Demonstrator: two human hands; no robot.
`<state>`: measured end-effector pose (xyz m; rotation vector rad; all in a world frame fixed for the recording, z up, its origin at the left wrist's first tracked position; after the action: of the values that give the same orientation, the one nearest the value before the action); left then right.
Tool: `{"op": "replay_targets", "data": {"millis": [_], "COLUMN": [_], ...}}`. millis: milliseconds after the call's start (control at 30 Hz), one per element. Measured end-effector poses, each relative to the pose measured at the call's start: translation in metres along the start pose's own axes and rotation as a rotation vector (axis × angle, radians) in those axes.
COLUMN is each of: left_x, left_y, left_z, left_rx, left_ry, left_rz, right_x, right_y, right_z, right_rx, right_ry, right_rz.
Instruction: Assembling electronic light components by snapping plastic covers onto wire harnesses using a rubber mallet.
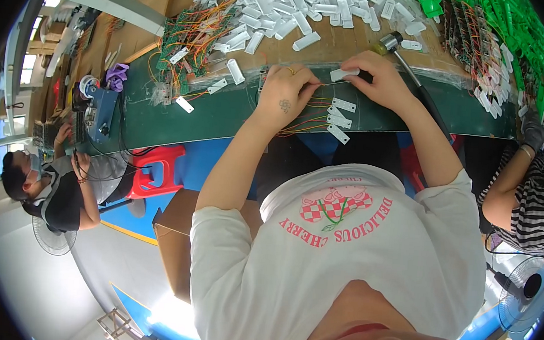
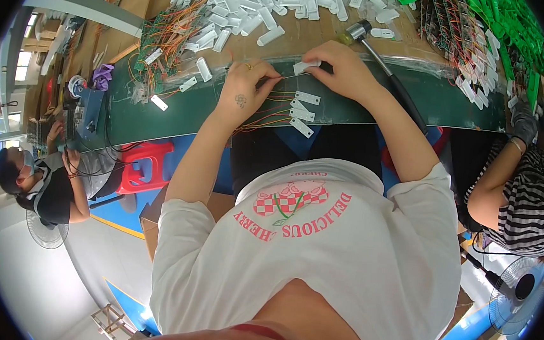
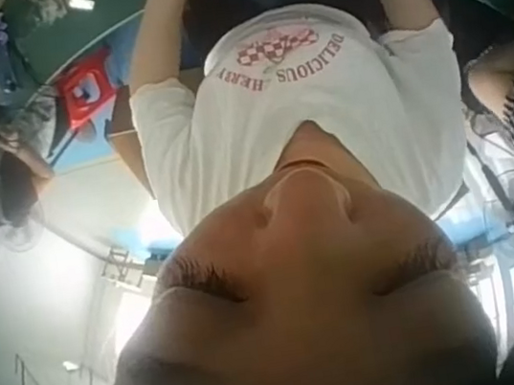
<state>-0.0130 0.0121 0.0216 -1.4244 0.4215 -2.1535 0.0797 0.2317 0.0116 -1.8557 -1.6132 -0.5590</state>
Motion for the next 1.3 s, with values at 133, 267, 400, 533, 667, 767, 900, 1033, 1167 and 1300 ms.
{"op": "replay_targets", "data": {"millis": [133,267,400,533,667,767,900,1033,1167,1300], "left_x": [0.003,-0.007,-0.015,-0.019,-0.021,-0.023,-0.021,-0.020,-0.022,-0.020], "left_y": [-0.007,-0.014,-0.019,-0.019,-0.017,-0.018,-0.019,-0.020,-0.014,-0.011], "left_z": [-0.001,-0.007,-0.011,-0.009,-0.010,-0.015,-0.015,-0.013,-0.014,-0.014], "left_rx": [-0.116,-0.196,-0.215,-0.202,-0.174,-0.193,-0.219,-0.225,-0.230,-0.184], "left_ry": [-0.157,-0.188,-0.258,-0.269,-0.253,-0.263,-0.243,-0.237,-0.226,-0.196], "left_rz": [0.001,-0.001,-0.049,-0.031,-0.021,-0.050,-0.023,-0.031,-0.016,-0.034], "right_x": [-0.002,-0.006,-0.013,-0.015,-0.014,-0.011,-0.007,-0.010,-0.016,-0.022], "right_y": [0.008,0.010,0.007,0.012,0.009,0.008,0.008,0.010,0.013,0.017], "right_z": [-0.008,-0.004,0.003,0.004,0.003,-0.001,-0.006,-0.004,-0.006,-0.007], "right_rx": [0.033,0.025,0.070,0.031,0.066,0.209,0.263,0.260,0.235,0.221], "right_ry": [-0.120,-0.033,0.053,0.036,0.104,0.278,0.320,0.398,0.393,0.395], "right_rz": [-0.007,-0.011,0.009,0.071,0.102,0.118,0.107,0.122,0.124,0.157]}}
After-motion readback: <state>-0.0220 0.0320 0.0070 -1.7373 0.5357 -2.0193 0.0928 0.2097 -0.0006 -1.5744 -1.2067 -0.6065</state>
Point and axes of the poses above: each hand's wrist, its own y-axis away from the middle knuckle, its own x-axis out of the back of the hand, z = x × y, the point moved 2 cm from there along -y, towards the middle knuckle, and after that the axes turned 12 degrees about -x, right-handed, at the moved point
